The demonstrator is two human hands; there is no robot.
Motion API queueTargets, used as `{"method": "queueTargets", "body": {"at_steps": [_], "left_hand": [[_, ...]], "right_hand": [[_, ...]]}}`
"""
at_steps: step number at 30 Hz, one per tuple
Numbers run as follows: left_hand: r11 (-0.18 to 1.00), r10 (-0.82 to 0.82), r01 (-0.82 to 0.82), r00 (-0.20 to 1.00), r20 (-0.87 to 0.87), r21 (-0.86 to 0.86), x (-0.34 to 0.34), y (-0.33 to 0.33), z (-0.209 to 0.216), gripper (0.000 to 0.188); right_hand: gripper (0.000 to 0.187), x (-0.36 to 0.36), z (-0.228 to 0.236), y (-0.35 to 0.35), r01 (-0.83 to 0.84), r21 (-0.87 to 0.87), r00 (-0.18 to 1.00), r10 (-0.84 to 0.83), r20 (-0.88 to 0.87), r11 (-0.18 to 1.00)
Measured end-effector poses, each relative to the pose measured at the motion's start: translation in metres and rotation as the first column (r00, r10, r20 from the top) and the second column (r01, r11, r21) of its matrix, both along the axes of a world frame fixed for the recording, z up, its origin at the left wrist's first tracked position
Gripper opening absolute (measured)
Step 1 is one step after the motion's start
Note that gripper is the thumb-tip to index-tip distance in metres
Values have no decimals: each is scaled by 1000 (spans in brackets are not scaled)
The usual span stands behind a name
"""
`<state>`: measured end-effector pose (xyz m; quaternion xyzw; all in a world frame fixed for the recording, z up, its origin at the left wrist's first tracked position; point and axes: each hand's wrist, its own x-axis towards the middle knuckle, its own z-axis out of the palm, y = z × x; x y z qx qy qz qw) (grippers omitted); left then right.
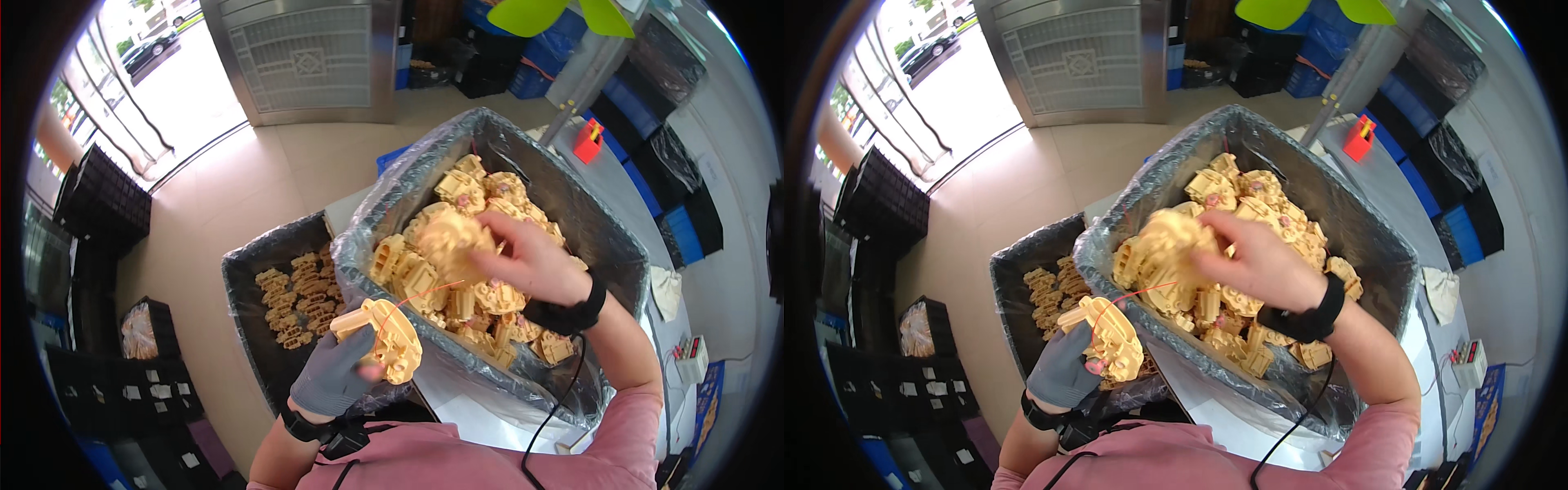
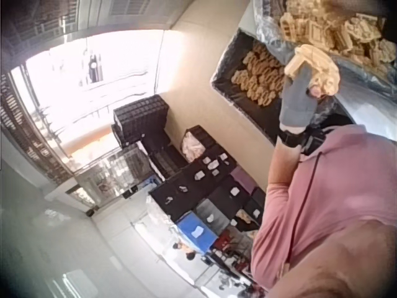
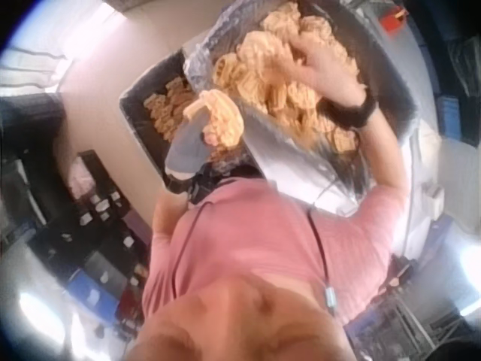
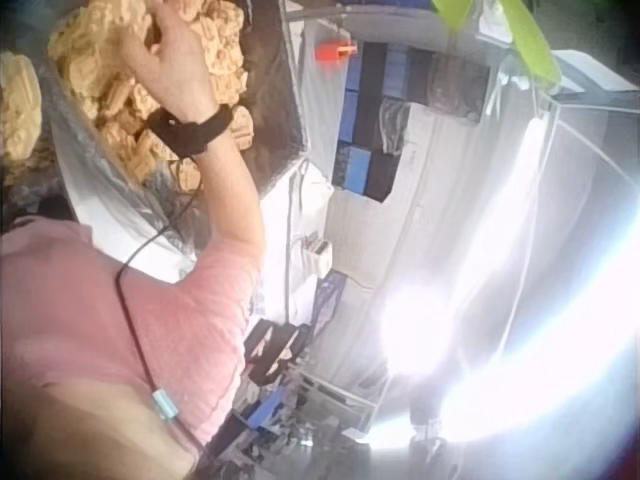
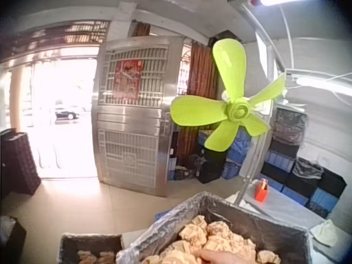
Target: Organizing and stacking yellow plastic lattice-like components into bins.
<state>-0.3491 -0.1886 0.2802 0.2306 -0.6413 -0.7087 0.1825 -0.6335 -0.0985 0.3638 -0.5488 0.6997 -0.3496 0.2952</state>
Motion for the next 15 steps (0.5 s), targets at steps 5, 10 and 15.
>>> {"method": "queueTargets", "body": {"at_steps": [5, 10, 15], "left_hand": [[919, -1, 19, 999, -46, 394, -22, 15, 37, 44], [868, 253, -162, 958, -138, 470, -27, 33, 35, 52], [849, 277, -156, 945, -174, 506, -20, 32, 29, 53]], "right_hand": [[34, 48, 1, 16, -84, 76, 981, 69, 181, 994], [41, 62, -17, 19, -112, -10, 943, 110, 313, 994], [43, 60, -8, 17, -275, 32, 922, 254, 291, 961]]}}
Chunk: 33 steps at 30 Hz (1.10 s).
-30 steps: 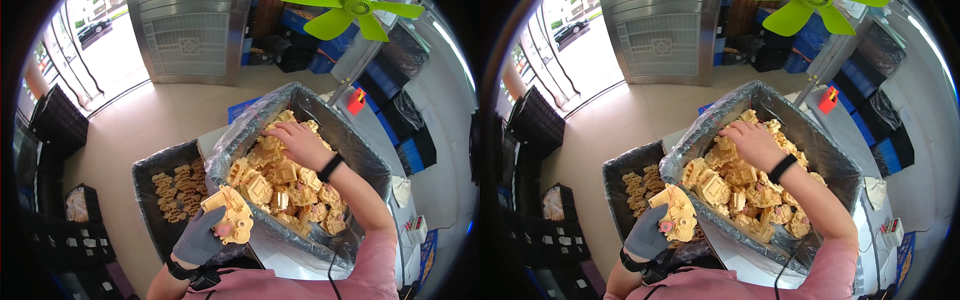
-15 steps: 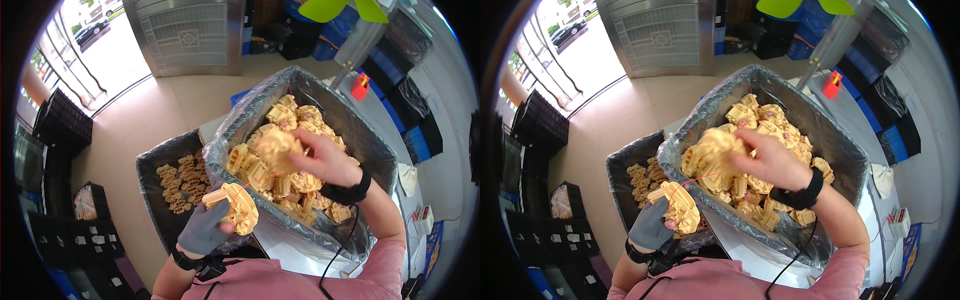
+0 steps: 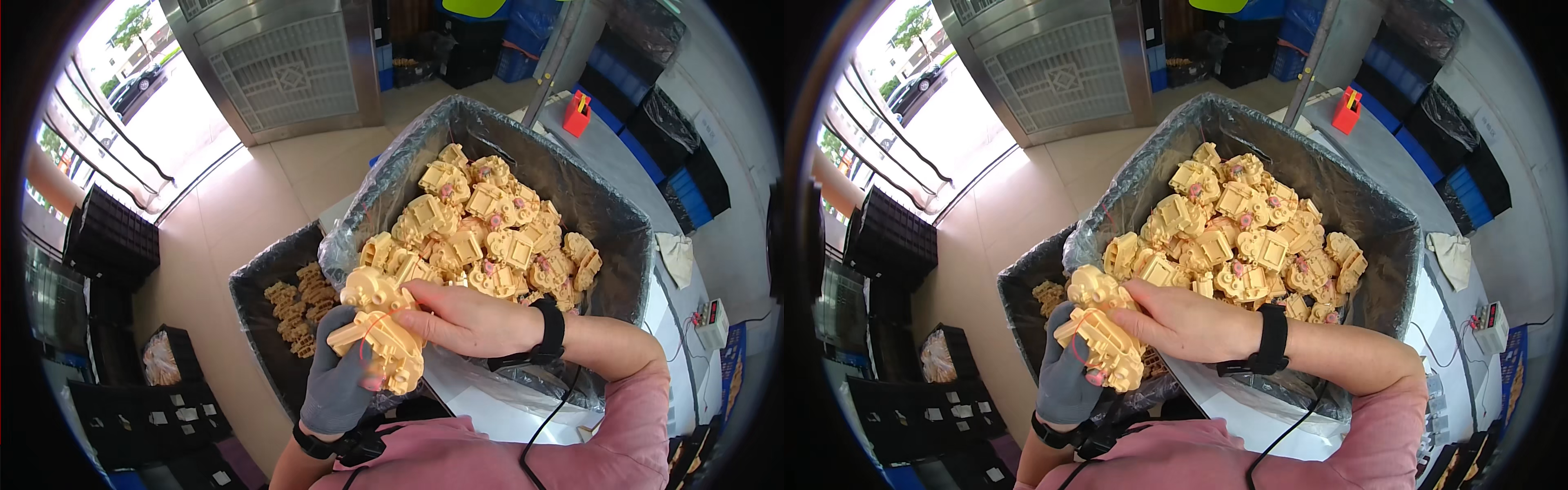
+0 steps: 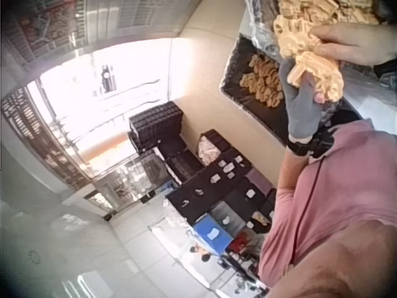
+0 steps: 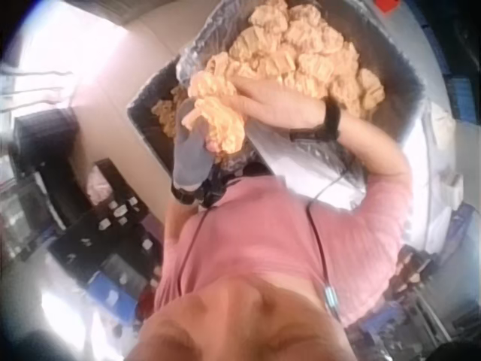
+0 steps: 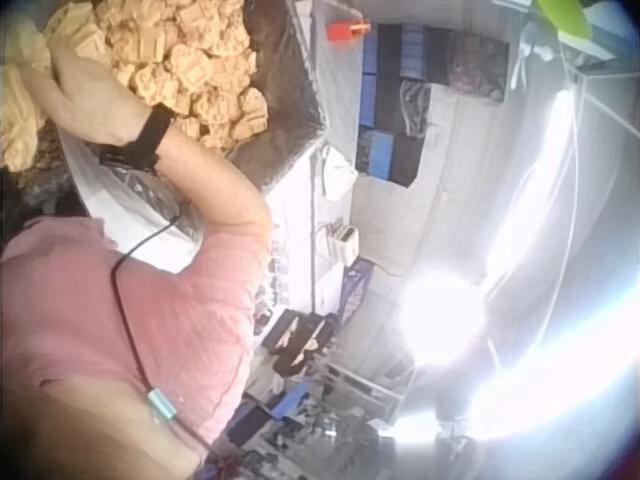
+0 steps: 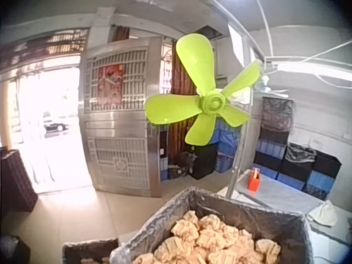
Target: Organizing and stacking yellow plastic lattice-like components into bins.
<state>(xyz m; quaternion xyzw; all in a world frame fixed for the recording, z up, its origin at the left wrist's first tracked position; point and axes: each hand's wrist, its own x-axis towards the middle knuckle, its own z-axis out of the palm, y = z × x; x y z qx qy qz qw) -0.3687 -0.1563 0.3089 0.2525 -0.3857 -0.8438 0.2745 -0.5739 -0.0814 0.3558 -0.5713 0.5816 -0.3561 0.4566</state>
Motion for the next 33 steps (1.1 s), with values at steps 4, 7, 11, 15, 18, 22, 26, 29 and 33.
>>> {"method": "queueTargets", "body": {"at_steps": [4, 7, 11, 15, 18, 22, 26, 29, 33], "left_hand": [[998, -45, 45, 999, 18, -36, 6, -2, 0, 50], [999, 3, -2, 1000, -29, 37, 1, -1, 7, 47], [887, -119, 157, 986, -114, 435, 28, -18, -17, 45], [901, -60, 167, 962, -266, 400, 41, -16, -21, 49], [937, 22, 59, 974, -226, 345, 57, -19, -25, 52], [885, 124, 51, 932, -342, 462, 88, -22, -45, 60], [833, 287, -71, 903, -319, 548, 101, -21, -52, 65], [832, 306, -14, 846, -436, 555, 101, -24, -51, 65], [830, 222, 72, 868, -445, 554, 103, -26, -49, 59]], "right_hand": [[43, 1, -16, 3, -117, -56, 993, 118, 9, 992], [43, 4, -7, -1, -177, 72, 984, 179, -24, 982], [48, -28, 11, -22, -69, 231, 997, 60, 46, 971], [42, -146, -69, -43, 116, -383, 515, -385, -766, 917], [55, -191, -94, -34, 401, -15, 237, -119, -964, 916], [62, -198, -110, -29, 368, -129, 236, -227, -945, 921], [68, -181, -108, -24, 361, -96, 283, -207, -936, 928], [66, -171, -111, -20, 334, -119, 384, -250, -889, 935], [54, -168, -108, -10, 286, -171, 388, -278, -879, 943]]}}
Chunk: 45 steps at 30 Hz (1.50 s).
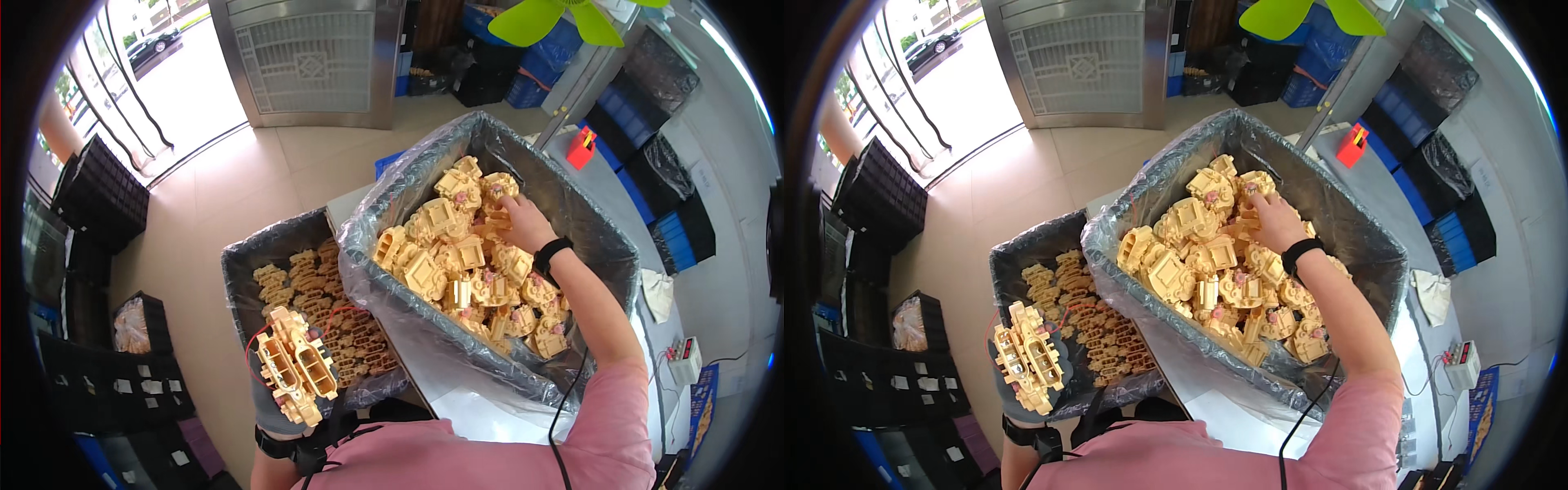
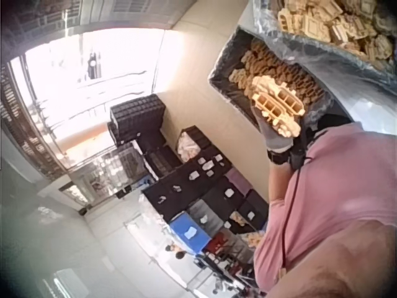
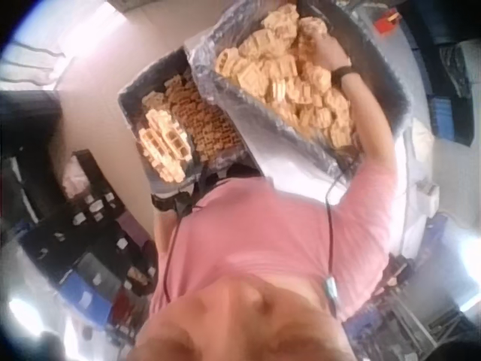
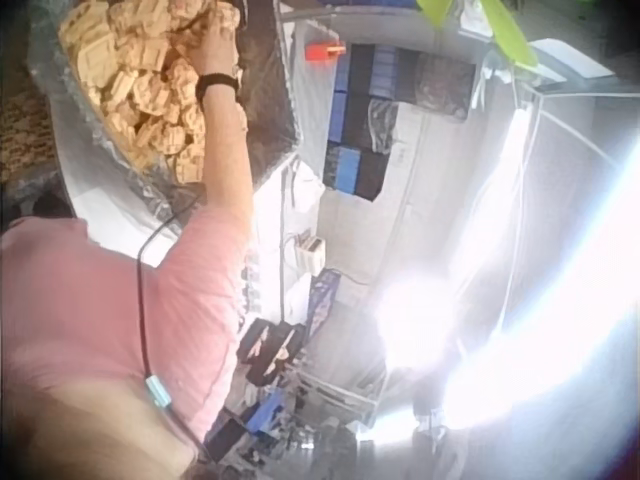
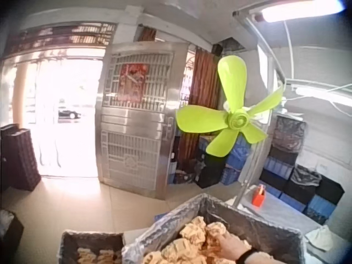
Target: Organizing and stacking yellow plastic lattice-like components into bins.
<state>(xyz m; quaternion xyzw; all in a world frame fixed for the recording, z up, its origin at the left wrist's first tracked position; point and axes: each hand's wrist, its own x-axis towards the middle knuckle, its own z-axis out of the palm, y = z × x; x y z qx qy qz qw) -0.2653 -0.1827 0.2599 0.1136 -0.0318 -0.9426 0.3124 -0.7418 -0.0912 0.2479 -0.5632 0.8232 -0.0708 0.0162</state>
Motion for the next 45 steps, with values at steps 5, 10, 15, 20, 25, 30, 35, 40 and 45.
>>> {"method": "queueTargets", "body": {"at_steps": [5, 10, 15, 20, 25, 30, 35, 40, 45], "left_hand": [[985, -73, 90, 990, 119, -144, -15, 4, 10, 54], [954, -301, 300, 953, -29, -15, -11, 4, -19, 49], [969, -133, 163, 978, 160, -188, -40, 23, 13, 57], [968, -165, 200, 962, 217, -154, -49, 22, 26, 58], [980, -41, 92, 961, 272, -179, -50, 23, 18, 52], [986, -41, 79, 969, 245, -144, -47, 24, 9, 53], [990, -41, 78, 955, 294, -114, -47, 27, 0, 64], [829, 206, 179, 783, 587, -530, -52, 33, 18, 48], [82, 762, 614, 469, 447, -785, -24, 24, -22, 48]], "right_hand": [[45, 18, 54, 17, 183, -28, 975, -178, 133, 983], [47, 130, 138, 6, -13, -158, 810, 103, 578, 987], [50, 203, 133, 0, -222, -94, 611, 213, 762, 971], [53, 216, 120, -4, -196, -175, 545, 255, 798, 965], [42, 221, 112, -7, -176, -181, 467, 244, 850, 968], [34, 224, 94, -6, -102, -258, 268, 276, 923, 961], [35, 223, 115, -3, -58, -98, 90, 103, 991, 994], [37, 194, 134, -16, -120, -67, 286, 99, 953, 991], [48, 65, 46, -21, -109, -62, 969, 120, 214, 992]]}}
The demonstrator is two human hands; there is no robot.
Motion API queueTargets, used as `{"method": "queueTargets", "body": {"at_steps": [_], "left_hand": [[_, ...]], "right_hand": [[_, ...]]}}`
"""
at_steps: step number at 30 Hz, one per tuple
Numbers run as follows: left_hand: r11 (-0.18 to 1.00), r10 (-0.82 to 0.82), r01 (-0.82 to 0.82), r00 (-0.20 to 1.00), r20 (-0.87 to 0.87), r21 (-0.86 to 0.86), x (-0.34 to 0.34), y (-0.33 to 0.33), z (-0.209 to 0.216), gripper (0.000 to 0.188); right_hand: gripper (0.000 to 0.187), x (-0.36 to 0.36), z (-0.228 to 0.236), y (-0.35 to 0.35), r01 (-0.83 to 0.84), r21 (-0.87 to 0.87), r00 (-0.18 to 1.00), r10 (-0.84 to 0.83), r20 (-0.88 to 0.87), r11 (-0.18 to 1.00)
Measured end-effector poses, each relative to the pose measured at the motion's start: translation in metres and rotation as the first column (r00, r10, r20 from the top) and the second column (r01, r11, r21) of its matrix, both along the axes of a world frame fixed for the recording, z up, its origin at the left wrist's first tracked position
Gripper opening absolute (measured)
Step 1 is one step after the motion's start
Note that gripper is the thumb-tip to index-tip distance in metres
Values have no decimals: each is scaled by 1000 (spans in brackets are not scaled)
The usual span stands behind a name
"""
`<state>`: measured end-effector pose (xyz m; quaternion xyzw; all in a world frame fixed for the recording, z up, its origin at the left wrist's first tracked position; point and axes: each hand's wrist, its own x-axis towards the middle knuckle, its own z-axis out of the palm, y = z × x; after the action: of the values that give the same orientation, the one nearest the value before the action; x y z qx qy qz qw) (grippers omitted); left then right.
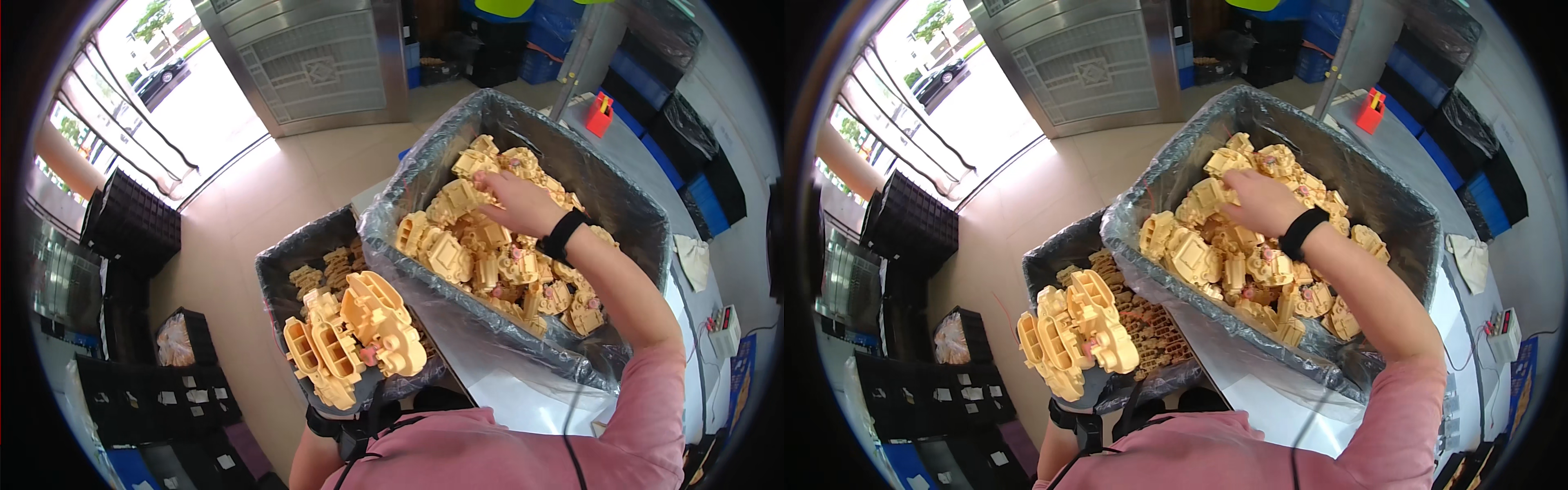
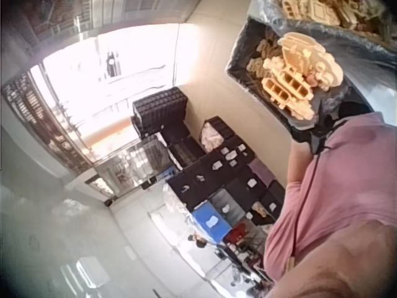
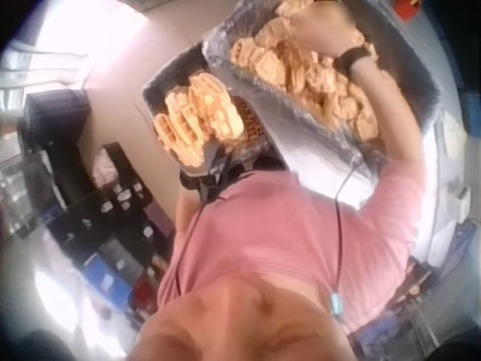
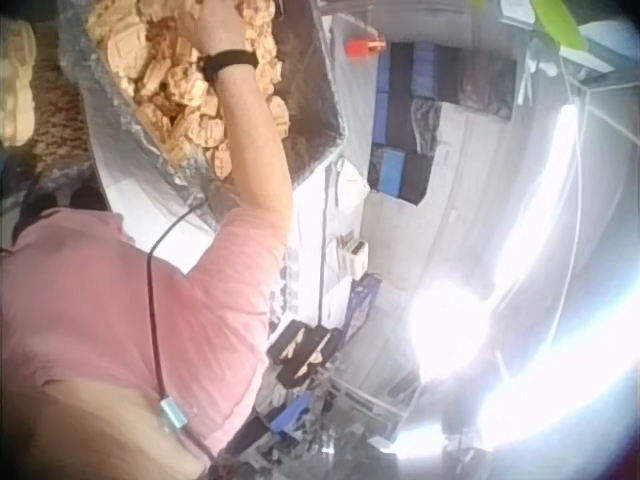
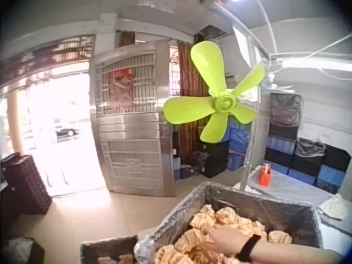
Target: Organizing and stacking yellow plastic lattice-like components into bins.
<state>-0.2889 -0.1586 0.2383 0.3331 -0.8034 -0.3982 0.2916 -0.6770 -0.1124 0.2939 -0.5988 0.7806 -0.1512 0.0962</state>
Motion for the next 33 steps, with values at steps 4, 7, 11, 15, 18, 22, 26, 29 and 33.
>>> {"method": "queueTargets", "body": {"at_steps": [4, 7, 11, 15, 18, 22, 26, 29, 33], "left_hand": [[964, 84, -80, 996, -7, 255, 20, -9, -33, 52], [992, 9, -27, 991, 136, 125, 11, -12, -29, 55], [992, -62, 55, 996, 60, 118, 33, -8, -34, 57], [987, -111, 111, 994, -6, 114, 6, -16, -24, 60], [984, -132, 137, 990, -52, 111, 9, -11, -24, 62], [980, -148, 164, 980, -133, 114, 21, -6, -29, 65], [975, -138, 175, 960, -245, 136, 37, -7, -37, 68], [972, -114, 176, 933, -340, 158, 32, -20, -37, 71], [971, -79, 167, 902, -424, 174, 42, -28, -32, 74]], "right_hand": [[69, -16, -40, 15, 155, 314, 987, -160, -10, 937], [74, -6, -35, 18, 120, 463, 993, -113, -44, 878], [79, -8, -53, 16, 130, 393, 991, -105, -84, 910], [67, -22, -67, 20, 97, 297, 992, -116, 46, 950], [59, -17, -72, 24, 99, 214, 984, -127, 123, 972], [53, -11, -53, 25, 139, 222, 968, -180, 173, 965], [40, -2, -3, 39, 256, 152, 911, -291, 292, 955], [33, 20, 41, 58, 275, 25, 785, -240, 571, 961], [39, 91, 95, 55, 244, -16, 619, -143, 773, 970]]}}
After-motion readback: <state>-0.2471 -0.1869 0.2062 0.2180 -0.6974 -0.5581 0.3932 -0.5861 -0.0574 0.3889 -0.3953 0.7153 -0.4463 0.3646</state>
